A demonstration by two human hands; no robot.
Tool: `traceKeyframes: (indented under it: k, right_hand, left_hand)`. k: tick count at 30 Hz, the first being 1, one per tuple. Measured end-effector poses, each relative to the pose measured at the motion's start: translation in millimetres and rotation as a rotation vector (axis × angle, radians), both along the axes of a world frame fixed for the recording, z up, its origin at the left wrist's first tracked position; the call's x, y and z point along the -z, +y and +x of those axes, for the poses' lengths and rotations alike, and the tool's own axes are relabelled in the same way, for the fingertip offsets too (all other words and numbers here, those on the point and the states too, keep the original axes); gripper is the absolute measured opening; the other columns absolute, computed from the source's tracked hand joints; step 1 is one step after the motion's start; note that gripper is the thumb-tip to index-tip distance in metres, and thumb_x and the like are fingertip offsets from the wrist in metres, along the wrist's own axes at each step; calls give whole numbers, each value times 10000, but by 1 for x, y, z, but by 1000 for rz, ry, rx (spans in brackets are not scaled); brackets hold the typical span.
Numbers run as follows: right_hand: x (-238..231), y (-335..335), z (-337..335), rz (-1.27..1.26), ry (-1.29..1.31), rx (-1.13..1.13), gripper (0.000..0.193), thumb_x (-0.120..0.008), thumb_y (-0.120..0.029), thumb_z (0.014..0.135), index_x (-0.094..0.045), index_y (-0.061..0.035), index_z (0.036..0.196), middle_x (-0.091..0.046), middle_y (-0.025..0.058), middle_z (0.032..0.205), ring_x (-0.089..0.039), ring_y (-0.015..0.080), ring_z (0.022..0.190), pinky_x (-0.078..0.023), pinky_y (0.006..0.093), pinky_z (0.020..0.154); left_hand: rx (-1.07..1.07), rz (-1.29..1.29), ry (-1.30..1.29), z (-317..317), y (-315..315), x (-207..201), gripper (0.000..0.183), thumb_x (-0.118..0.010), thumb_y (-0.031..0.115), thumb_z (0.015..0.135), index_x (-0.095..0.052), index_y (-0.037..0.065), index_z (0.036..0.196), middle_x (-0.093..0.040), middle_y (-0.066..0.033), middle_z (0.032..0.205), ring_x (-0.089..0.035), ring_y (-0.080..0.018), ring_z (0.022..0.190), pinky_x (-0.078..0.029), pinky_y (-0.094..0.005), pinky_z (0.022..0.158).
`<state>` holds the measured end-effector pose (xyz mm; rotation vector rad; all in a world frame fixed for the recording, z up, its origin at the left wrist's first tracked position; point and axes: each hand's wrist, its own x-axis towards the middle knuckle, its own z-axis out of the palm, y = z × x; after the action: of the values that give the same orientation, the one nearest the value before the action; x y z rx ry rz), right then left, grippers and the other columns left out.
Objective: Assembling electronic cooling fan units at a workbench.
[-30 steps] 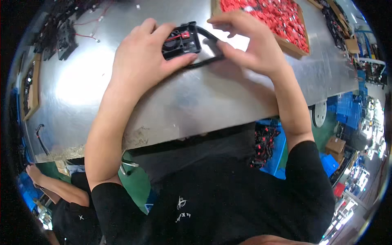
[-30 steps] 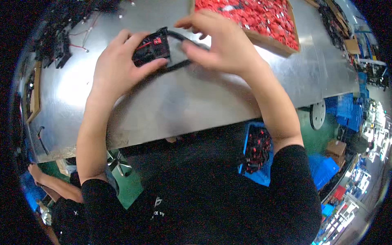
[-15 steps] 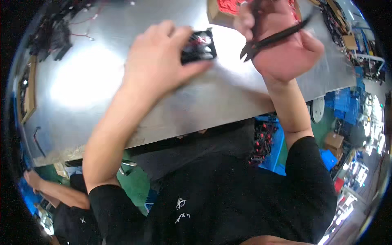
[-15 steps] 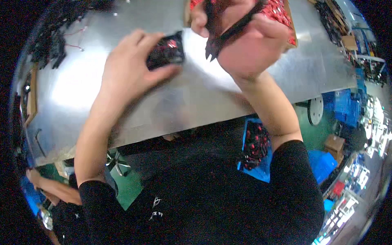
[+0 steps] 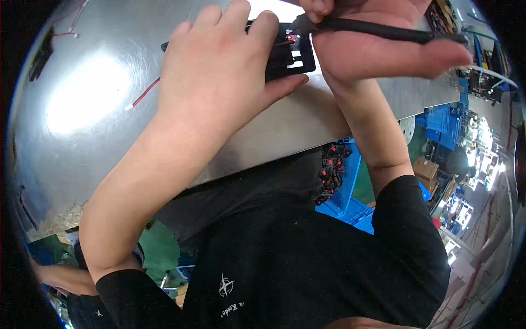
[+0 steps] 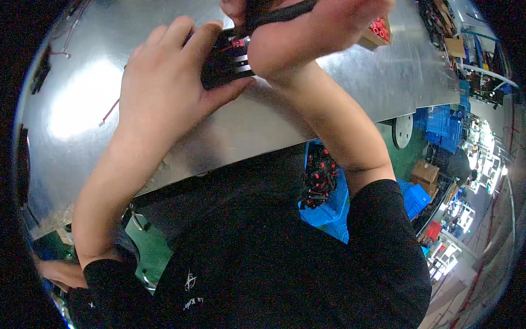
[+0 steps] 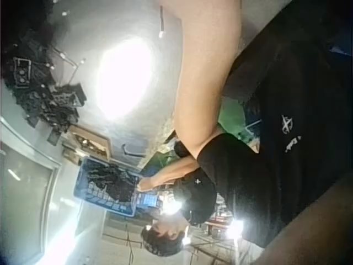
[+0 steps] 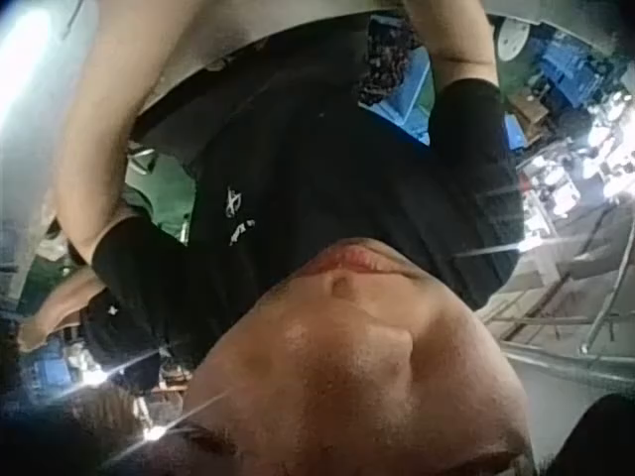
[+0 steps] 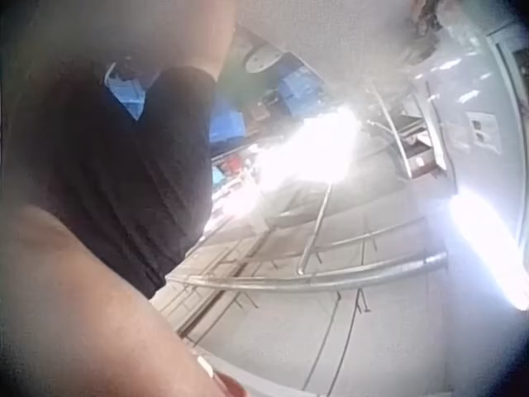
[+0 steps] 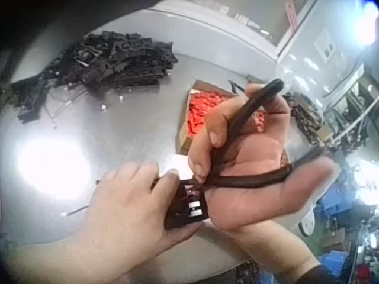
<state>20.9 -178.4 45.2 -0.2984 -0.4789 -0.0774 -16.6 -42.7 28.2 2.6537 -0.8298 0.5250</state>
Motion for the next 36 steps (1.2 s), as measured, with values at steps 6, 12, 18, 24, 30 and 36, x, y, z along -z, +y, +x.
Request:
traceKeyframes:
  k: [6, 12, 18, 24, 30, 36]
  right_hand:
    - [5, 9, 8, -113, -3, 67, 1024, -348, -973, 809, -431, -99, 1337, -522, 116, 865, -462, 191, 585, -414, 313, 534]
    - [6, 12, 14, -75, -7, 59, 1007, -359, -954, 830, -425, -90, 1343, -524, 120, 858, -457, 179, 588, -404, 294, 530]
    - [11, 9, 22, -224, -30, 68, 1025, -360, -934, 848, -485, -30, 1316, -530, 96, 827, -469, 154, 595, -384, 270, 540]
    - [-9, 8, 9, -519, -7, 9, 996, -267, -907, 869, -584, -15, 1177, -517, 58, 790, -438, 123, 592, -336, 238, 534]
    - [-9, -3, 9, -1073, 175, 173, 1039, -267, -1040, 736, -532, -41, 846, -420, 8, 663, -310, 104, 515, -252, 253, 475]
    - [7, -31, 25, -616, 162, -307, 1019, -367, -1076, 648, -479, -73, 784, -393, -7, 616, -335, 111, 512, -273, 271, 481]
  left_hand:
    - [-3, -29, -11, -1, 3, 0, 601, -838, 510, 719, -663, 116, 1137, -573, -87, 962, -625, -302, 912, -541, -430, 755]
    - [16, -59, 21, 5, 9, 10, 585, -839, 505, 722, -677, 106, 1118, -577, -84, 965, -628, -302, 912, -541, -432, 763]
    - [18, -41, 32, 5, 8, 9, 591, -842, 514, 725, -681, 92, 1107, -584, -91, 974, -633, -305, 910, -545, -435, 775]
    - [-19, -57, 23, 7, 11, 7, 621, -852, 533, 713, -694, 124, 1152, -573, -99, 955, -645, -313, 891, -554, -430, 768]
    - [-1, -9, 31, 13, 16, 8, 646, -853, 558, 701, -693, 114, 1142, -561, -96, 946, -651, -319, 885, -552, -433, 766]
    - [145, -46, 136, 37, 35, 4, 700, -875, 535, 663, -675, 53, 1129, -593, -114, 1016, -649, -359, 947, -548, -443, 819]
